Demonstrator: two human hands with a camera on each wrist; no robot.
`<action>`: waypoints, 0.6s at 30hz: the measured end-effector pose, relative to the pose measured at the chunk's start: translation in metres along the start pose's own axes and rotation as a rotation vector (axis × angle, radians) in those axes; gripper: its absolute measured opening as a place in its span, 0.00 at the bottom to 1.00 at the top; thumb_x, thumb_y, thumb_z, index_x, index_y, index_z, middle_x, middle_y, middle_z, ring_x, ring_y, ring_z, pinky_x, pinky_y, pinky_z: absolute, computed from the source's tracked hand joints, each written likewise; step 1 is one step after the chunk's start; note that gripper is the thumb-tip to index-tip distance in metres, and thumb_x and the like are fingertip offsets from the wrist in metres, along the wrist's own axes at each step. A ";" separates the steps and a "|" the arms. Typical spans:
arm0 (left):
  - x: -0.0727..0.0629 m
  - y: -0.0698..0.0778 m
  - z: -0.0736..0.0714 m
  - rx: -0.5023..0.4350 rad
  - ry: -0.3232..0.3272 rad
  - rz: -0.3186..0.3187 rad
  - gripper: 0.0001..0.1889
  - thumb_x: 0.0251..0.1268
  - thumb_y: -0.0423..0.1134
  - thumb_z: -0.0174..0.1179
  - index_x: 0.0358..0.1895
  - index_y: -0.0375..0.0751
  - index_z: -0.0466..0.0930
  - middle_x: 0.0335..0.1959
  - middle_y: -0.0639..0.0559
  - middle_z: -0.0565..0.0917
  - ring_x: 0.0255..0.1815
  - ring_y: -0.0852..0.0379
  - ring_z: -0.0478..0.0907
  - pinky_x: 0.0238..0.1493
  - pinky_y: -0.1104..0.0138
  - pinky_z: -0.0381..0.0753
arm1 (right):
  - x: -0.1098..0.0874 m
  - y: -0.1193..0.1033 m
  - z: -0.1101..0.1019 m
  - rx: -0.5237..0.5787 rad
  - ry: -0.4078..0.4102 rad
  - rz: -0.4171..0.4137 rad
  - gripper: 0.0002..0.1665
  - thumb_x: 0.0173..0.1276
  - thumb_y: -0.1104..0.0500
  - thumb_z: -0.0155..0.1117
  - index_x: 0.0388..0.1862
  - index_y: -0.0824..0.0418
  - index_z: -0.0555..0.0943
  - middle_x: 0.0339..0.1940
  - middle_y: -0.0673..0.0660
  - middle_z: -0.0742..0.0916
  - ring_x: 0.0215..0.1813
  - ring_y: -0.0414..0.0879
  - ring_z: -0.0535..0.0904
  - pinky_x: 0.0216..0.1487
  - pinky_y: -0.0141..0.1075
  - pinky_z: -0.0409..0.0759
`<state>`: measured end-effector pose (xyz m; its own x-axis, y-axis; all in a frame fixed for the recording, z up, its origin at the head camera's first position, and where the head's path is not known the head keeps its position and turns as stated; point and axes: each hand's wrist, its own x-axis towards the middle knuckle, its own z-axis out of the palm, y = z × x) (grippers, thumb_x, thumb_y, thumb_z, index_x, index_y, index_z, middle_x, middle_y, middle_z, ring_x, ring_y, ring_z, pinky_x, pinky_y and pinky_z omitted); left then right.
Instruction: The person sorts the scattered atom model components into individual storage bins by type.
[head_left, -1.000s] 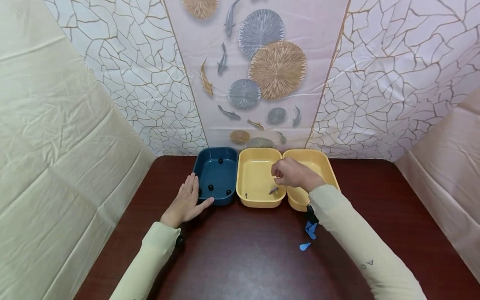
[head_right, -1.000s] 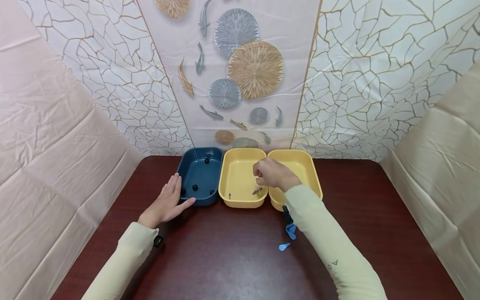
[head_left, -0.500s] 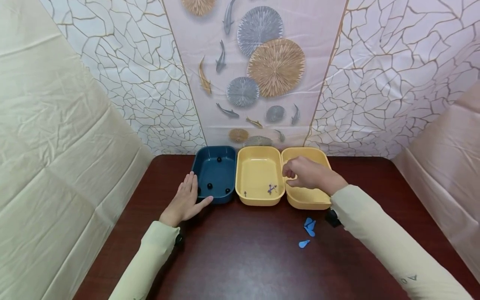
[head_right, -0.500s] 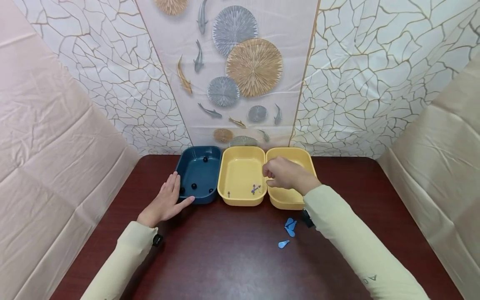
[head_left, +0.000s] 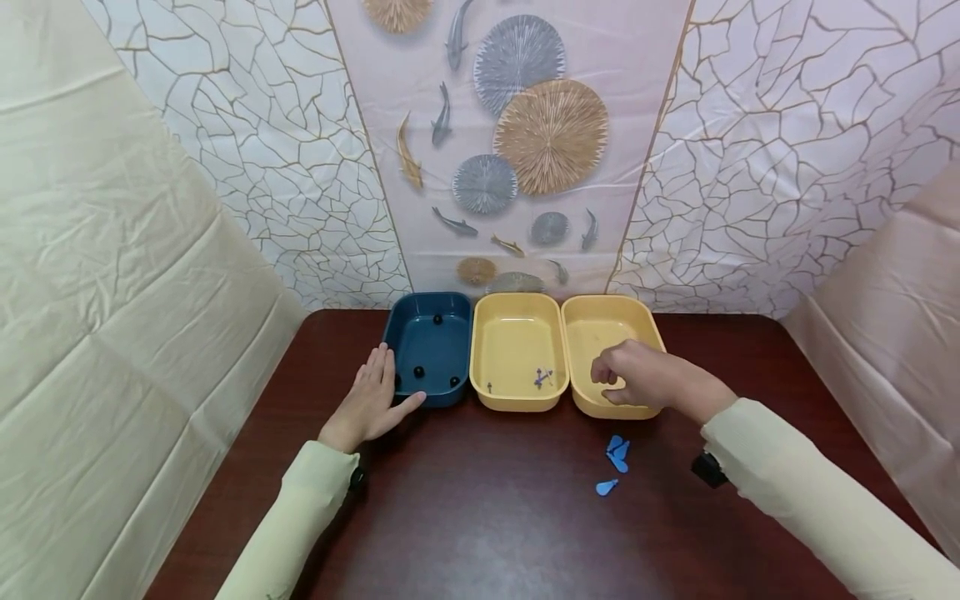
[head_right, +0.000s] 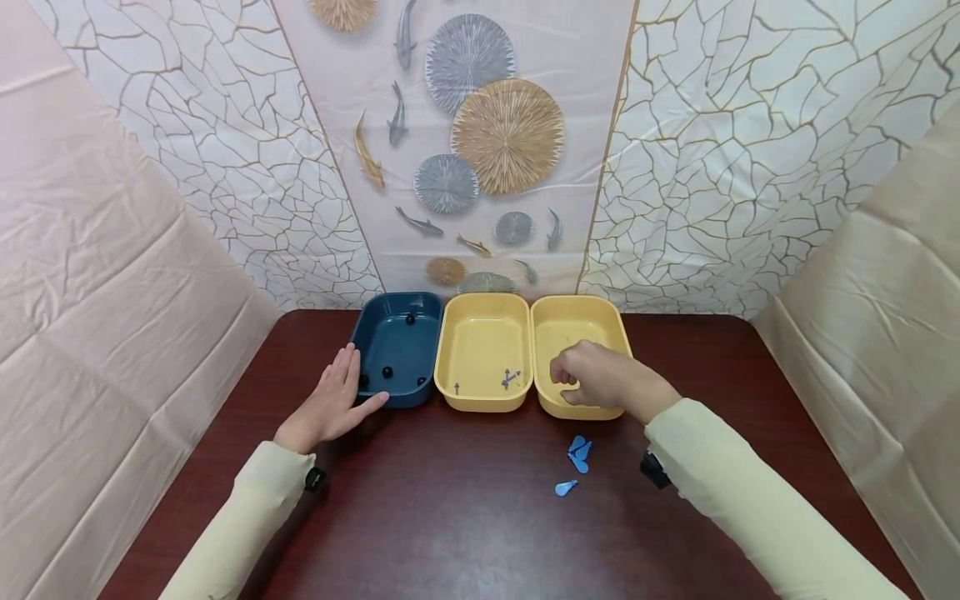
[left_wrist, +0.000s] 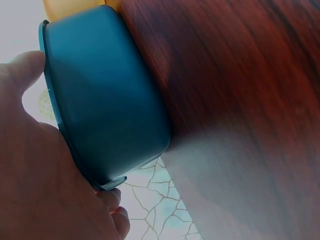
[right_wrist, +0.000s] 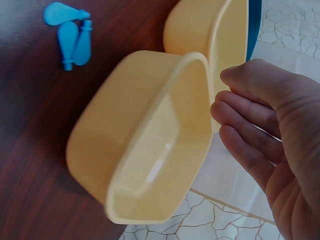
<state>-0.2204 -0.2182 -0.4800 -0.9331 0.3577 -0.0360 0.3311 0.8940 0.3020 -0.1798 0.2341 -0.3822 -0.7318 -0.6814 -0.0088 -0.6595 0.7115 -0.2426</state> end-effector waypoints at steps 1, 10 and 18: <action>0.000 0.000 0.000 0.002 0.001 0.000 0.57 0.76 0.71 0.48 0.85 0.27 0.37 0.88 0.33 0.38 0.89 0.32 0.37 0.87 0.40 0.45 | -0.003 0.000 0.001 0.002 0.000 -0.009 0.08 0.63 0.67 0.76 0.41 0.62 0.88 0.38 0.53 0.91 0.40 0.46 0.87 0.42 0.37 0.87; 0.001 0.000 0.000 -0.001 0.001 -0.002 0.57 0.76 0.71 0.48 0.85 0.27 0.37 0.88 0.33 0.38 0.89 0.32 0.37 0.87 0.39 0.45 | -0.030 -0.006 0.019 0.011 0.006 -0.065 0.09 0.61 0.67 0.77 0.39 0.58 0.88 0.36 0.50 0.89 0.38 0.42 0.85 0.40 0.35 0.86; 0.000 0.000 0.000 0.003 -0.004 -0.006 0.57 0.76 0.71 0.48 0.85 0.27 0.37 0.89 0.33 0.38 0.89 0.32 0.37 0.86 0.39 0.46 | -0.045 -0.002 0.041 0.057 -0.033 -0.016 0.08 0.61 0.68 0.76 0.36 0.58 0.87 0.33 0.48 0.87 0.34 0.37 0.79 0.35 0.30 0.81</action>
<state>-0.2207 -0.2179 -0.4798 -0.9345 0.3535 -0.0414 0.3261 0.8970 0.2986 -0.1387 0.2564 -0.4216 -0.7148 -0.6984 -0.0368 -0.6593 0.6905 -0.2974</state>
